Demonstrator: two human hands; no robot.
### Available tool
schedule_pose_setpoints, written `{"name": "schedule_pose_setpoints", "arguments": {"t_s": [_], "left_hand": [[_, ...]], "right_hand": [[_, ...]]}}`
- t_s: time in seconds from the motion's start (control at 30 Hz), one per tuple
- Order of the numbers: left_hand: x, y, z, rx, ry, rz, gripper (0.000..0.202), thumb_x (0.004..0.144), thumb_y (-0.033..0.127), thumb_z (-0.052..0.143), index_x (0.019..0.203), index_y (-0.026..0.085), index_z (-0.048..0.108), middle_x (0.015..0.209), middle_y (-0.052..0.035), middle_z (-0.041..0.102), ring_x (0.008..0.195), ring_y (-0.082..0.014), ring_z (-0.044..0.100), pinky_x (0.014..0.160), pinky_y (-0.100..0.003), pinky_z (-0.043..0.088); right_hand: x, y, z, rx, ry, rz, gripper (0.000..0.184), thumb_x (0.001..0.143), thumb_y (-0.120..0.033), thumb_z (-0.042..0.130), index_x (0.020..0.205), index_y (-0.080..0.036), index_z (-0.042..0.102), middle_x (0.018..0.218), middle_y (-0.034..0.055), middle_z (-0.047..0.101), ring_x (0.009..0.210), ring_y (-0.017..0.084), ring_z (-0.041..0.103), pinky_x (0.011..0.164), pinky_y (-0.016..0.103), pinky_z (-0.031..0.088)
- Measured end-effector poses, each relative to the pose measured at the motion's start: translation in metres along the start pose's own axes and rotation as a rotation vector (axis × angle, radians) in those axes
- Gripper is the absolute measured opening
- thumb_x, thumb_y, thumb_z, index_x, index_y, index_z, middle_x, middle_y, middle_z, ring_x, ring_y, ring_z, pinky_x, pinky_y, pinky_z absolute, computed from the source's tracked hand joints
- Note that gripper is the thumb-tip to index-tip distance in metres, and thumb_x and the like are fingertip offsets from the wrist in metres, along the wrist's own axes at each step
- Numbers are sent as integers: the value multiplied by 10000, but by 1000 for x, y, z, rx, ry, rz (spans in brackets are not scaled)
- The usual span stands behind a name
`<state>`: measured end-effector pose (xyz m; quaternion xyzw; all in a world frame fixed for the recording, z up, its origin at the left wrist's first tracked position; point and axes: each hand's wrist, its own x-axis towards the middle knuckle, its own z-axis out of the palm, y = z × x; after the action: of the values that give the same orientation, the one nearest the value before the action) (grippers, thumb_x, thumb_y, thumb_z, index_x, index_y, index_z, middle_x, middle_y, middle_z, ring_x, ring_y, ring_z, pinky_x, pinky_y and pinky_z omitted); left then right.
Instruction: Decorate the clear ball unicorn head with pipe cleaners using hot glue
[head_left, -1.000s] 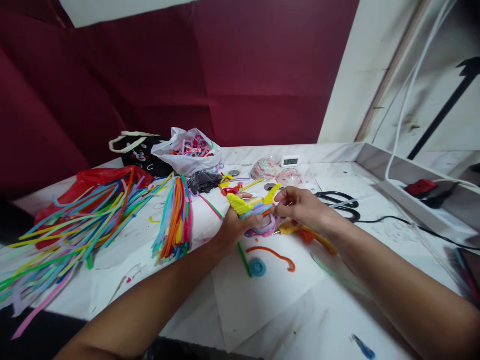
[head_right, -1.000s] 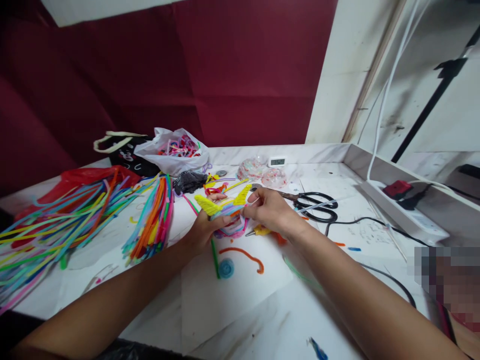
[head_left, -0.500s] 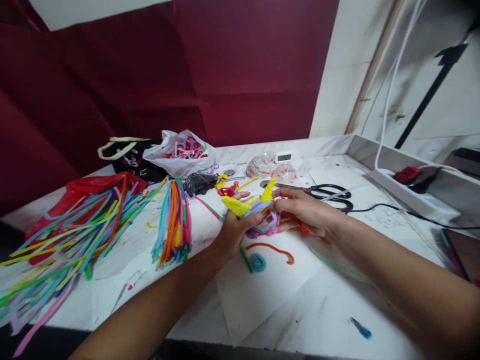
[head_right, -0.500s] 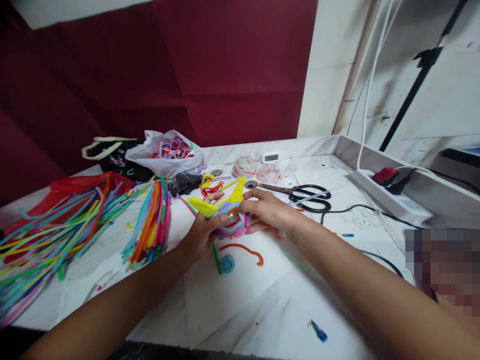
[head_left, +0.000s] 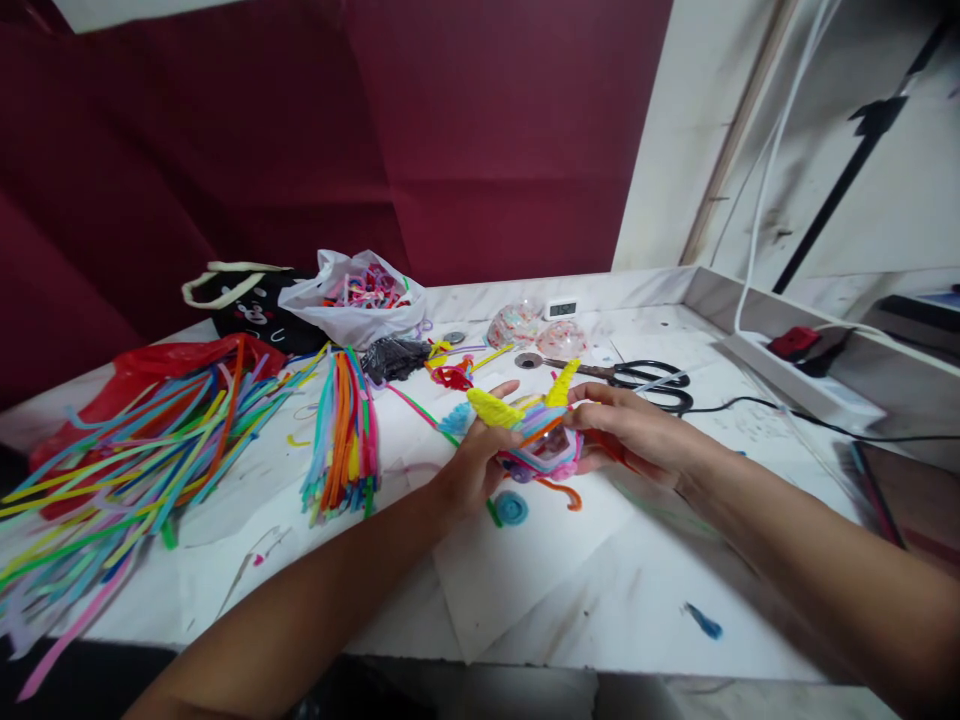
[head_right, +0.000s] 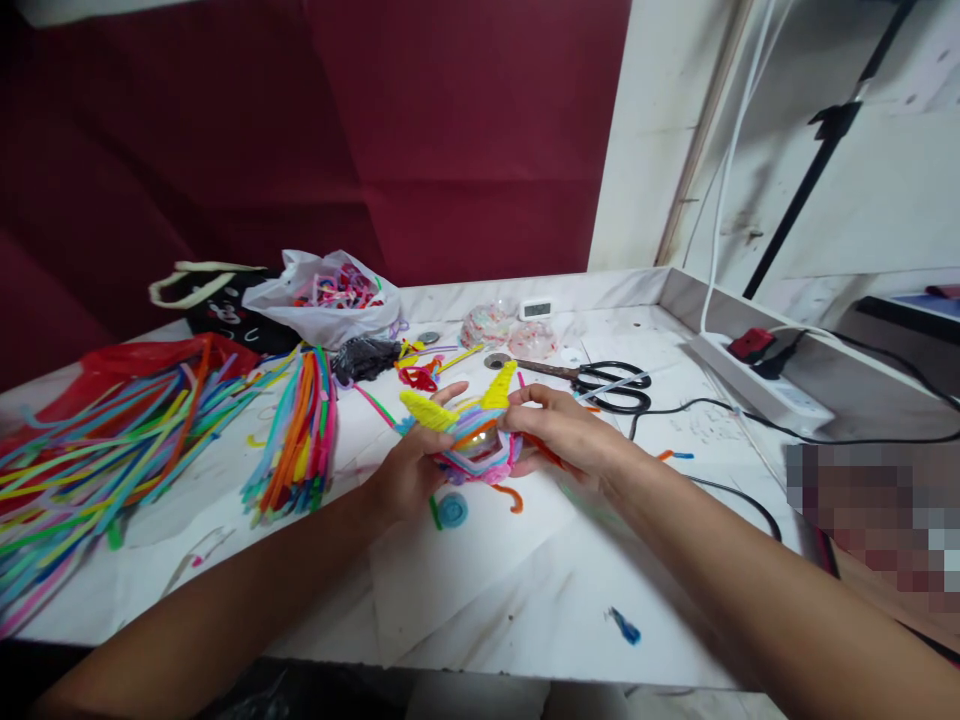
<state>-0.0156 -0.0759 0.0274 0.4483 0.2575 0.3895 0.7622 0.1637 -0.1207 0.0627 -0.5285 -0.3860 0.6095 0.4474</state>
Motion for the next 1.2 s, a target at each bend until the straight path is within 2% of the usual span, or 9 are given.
{"name": "schedule_pose_setpoints", "arguments": {"t_s": [0.17, 0.27, 0.37, 0.5, 0.7, 0.83, 1.0, 1.1, 1.2], "left_hand": [[6, -8, -6, -29, -84, -63, 847, 576, 169, 701, 1359, 264, 392, 1145, -51, 674, 1004, -246, 654, 851, -382, 519], [9, -9, -9, -14, -86, -96, 828, 581, 142, 727, 1336, 253, 406, 1150, -57, 680, 1012, -241, 656, 896, -398, 508], [14, -8, -12, 10, -108, -93, 725, 594, 168, 766, 1256, 237, 477, 1084, -46, 703, 988, -239, 670, 888, -392, 517], [18, -8, -15, 67, -231, -52, 549, 640, 231, 786, 1143, 205, 568, 1072, -60, 704, 1000, -253, 670, 855, -372, 531], [15, -2, -14, 208, -181, 11, 706, 589, 179, 839, 1184, 214, 462, 1087, -51, 673, 965, -218, 665, 844, -326, 517], [9, 16, -5, 315, -218, 143, 749, 584, 198, 846, 1206, 226, 430, 1158, -67, 635, 1013, -230, 650, 851, -334, 522], [7, 47, 18, 501, -234, 306, 686, 583, 286, 849, 1167, 208, 499, 1183, -68, 626, 1105, -259, 610, 915, -353, 501], [10, 63, 35, 535, -315, 317, 605, 606, 294, 839, 1133, 204, 556, 1087, -40, 672, 1035, -254, 647, 860, -332, 525], [12, 67, 46, 513, -356, 271, 519, 632, 292, 825, 1089, 192, 599, 1037, -30, 691, 1000, -245, 666, 830, -315, 537]], "right_hand": [[-4, 8, -6, 11, 1, 34, 383, 595, -167, 719, 877, -226, 469, 795, -14, 653, 682, 170, 650, 579, 313, 591], [-4, 11, -8, 23, 12, 29, 383, 583, -177, 741, 854, -222, 474, 774, -22, 631, 692, 157, 635, 568, 281, 581], [-2, 12, -11, 24, 34, 21, 370, 587, -193, 756, 848, -215, 495, 714, -34, 594, 668, 140, 612, 560, 258, 574], [0, 15, -14, 14, 49, 6, 361, 599, -199, 768, 853, -204, 511, 756, -6, 624, 689, 141, 626, 566, 242, 570], [-8, 15, -16, -18, 66, -88, 344, 610, -202, 791, 841, -190, 536, 819, 25, 655, 711, 152, 652, 611, 238, 570], [-24, 0, -16, -40, 89, -200, 365, 578, -209, 839, 852, -187, 598, 871, 12, 645, 742, 137, 645, 630, 212, 564], [-48, -27, -19, -122, 88, -311, 337, 596, -283, 853, 829, -192, 627, 852, 19, 662, 686, 151, 653, 575, 230, 560], [-57, -37, -25, -153, 123, -368, 295, 641, -348, 832, 809, -202, 637, 869, 38, 674, 742, 207, 675, 586, 282, 582], [-61, -37, -31, -147, 141, -395, 255, 673, -352, 810, 820, -222, 648, 854, 34, 671, 756, 220, 678, 581, 292, 586]]}}
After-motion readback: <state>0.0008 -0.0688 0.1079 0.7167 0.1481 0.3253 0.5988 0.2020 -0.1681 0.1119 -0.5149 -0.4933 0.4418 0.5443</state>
